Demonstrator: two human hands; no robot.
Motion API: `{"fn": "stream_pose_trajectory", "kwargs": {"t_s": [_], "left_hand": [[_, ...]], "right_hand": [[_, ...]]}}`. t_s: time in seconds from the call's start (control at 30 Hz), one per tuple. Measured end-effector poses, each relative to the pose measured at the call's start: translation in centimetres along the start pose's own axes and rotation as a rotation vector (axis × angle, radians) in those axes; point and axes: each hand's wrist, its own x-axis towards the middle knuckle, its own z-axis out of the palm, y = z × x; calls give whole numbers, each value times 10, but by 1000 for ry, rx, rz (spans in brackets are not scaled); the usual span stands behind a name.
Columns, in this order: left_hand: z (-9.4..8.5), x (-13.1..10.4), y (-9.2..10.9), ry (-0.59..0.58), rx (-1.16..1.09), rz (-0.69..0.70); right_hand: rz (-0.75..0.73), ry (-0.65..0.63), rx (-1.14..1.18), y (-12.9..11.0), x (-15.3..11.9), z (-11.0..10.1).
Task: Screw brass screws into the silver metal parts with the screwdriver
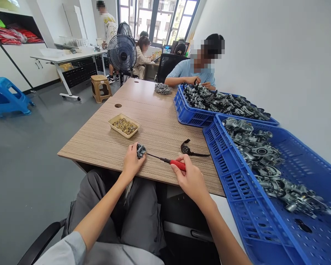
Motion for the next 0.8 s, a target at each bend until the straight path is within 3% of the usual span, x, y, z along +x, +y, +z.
{"fn": "stream_pose_trajectory", "kwargs": {"t_s": [0.27,0.57,0.8], "left_hand": [[2,0,-2,20,-25,13],[2,0,-3,21,-19,17],[3,0,-4,18,-21,10]], "right_hand": [[-53,-27,168,0,0,3],[-160,-38,127,-2,-2,0],[-73,15,114,1,-3,8]]}}
